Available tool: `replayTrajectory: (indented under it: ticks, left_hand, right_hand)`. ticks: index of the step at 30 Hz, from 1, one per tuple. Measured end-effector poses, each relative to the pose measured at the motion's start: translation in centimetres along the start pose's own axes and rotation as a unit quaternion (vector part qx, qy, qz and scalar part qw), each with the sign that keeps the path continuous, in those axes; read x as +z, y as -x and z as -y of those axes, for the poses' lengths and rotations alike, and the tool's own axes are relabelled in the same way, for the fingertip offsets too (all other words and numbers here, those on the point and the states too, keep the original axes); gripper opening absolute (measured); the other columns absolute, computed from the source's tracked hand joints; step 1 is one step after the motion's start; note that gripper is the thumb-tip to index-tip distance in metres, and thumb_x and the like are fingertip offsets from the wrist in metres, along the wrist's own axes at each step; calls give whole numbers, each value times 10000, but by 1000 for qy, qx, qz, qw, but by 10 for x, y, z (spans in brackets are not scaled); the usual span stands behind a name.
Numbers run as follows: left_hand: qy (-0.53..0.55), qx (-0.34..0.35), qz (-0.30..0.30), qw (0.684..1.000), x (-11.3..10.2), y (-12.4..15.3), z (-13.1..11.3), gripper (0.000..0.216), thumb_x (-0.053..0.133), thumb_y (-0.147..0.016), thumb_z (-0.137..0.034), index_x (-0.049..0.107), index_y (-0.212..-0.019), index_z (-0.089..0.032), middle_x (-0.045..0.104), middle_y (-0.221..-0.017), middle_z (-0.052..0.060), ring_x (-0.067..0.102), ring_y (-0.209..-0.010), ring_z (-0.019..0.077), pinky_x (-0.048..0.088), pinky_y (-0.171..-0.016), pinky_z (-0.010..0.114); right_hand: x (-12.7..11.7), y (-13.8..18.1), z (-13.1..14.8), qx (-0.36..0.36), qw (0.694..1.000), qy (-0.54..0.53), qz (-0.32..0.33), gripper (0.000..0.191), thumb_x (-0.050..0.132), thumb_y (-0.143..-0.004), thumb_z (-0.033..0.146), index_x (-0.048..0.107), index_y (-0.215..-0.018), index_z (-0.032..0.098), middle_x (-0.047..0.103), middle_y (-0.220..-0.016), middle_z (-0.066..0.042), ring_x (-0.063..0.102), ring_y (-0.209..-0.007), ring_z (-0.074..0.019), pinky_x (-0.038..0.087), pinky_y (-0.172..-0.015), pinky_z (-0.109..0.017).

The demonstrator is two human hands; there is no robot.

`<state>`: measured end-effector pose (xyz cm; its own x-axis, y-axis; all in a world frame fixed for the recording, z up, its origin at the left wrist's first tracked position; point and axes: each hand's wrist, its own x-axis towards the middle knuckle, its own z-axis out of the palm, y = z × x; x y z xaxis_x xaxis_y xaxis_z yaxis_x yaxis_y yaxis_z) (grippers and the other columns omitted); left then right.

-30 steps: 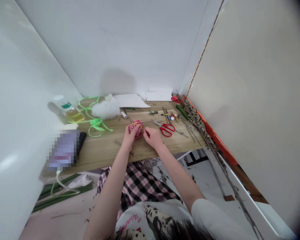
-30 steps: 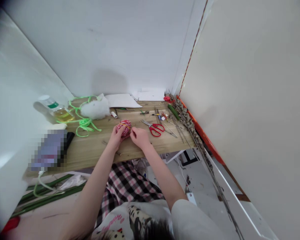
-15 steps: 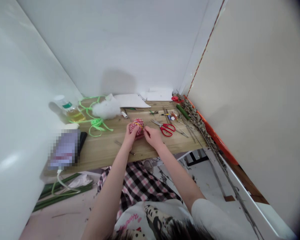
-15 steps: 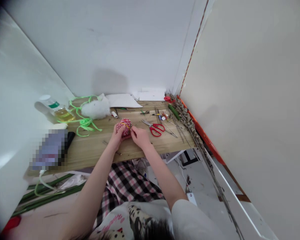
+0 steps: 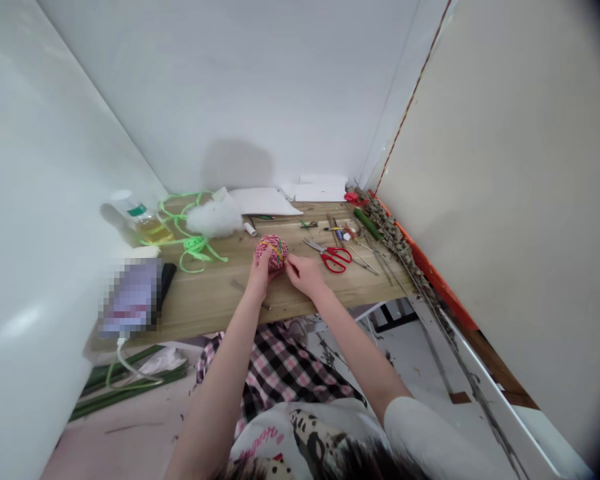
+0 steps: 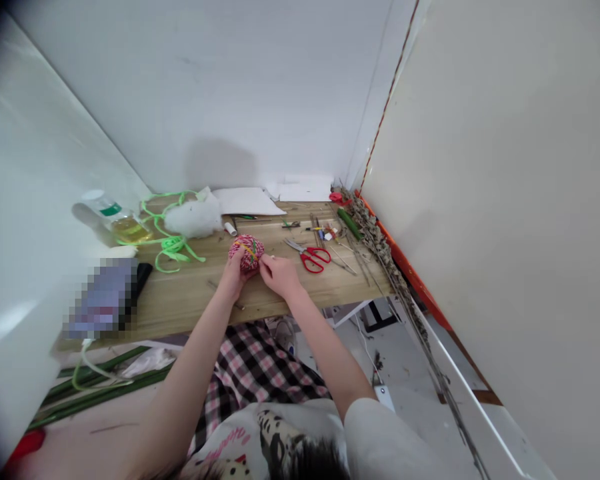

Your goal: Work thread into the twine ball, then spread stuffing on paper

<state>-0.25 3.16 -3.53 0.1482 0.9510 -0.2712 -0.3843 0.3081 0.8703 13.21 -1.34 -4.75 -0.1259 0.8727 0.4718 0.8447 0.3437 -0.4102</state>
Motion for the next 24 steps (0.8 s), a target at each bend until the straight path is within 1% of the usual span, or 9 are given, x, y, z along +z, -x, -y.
replayTrajectory:
  ticks: [2,4,7,9,11,14,18,24]
  left_hand:
    - [0,3,0,1000,0,0,1,536,701,-768,-497,620,-1215,-212,696,-1197,114,673,-1081,259,593,-818,364]
    - [-3,10,-2,1000,0,0,2,503,726,-755,-474,649,-1172,-204,711,-1162,107,680,-1068,262,589,-836,367]
    - [-17,26,-14,999,-1,1,5,528,846,-644,-359,677,-1112,-182,719,-1139,104,679,-1066,258,570,-893,361]
    - [-22,36,-22,999,-1,2,6,571,885,-585,-301,679,-1102,-171,718,-1141,107,675,-1072,251,561,-913,349]
    - [-17,42,-26,999,-1,3,6,590,880,-599,-306,663,-1132,-177,715,-1151,108,681,-1052,242,569,-893,345]
    - [3,40,-33,999,0,3,4,572,843,-664,-343,635,-1176,-198,710,-1168,108,700,-993,231,591,-821,342]
    - [35,32,-37,998,1,2,3,499,825,-695,-347,651,-1134,-186,720,-1133,108,709,-942,217,594,-764,316]
    - [47,37,-32,998,-1,0,5,476,830,-690,-353,665,-1099,-172,729,-1112,108,709,-937,203,585,-758,289]
  right_hand:
    - [-1,0,0,0,1000,1,3,211,434,-982,240,584,-837,212,648,-700,-33,591,-666,-180,334,-635,-273]
    - [-1,0,1,-1,1000,2,6,201,441,-973,236,591,-842,210,648,-696,-33,587,-663,-181,332,-631,-274]
    - [-1,0,2,-1,1000,7,8,185,452,-963,230,604,-861,204,658,-707,-39,587,-674,-184,329,-631,-275]
    - [-1,0,2,-2,1000,8,6,191,448,-965,234,609,-867,201,658,-710,-41,584,-671,-182,327,-631,-274]
    - [-2,0,3,-1,1000,6,0,222,431,-975,248,607,-848,199,646,-696,-38,578,-664,-177,326,-630,-272]
    - [-2,0,3,2,1000,3,-10,257,421,-980,264,590,-796,203,623,-675,-33,573,-664,-172,332,-638,-269]
    - [-2,0,2,9,1000,2,-8,250,431,-973,264,588,-787,205,614,-669,-30,563,-660,-170,335,-644,-268]
    - [1,1,0,-4,1000,-1,0,227,447,-957,243,598,-793,204,618,-676,-30,562,-661,-173,336,-643,-271]
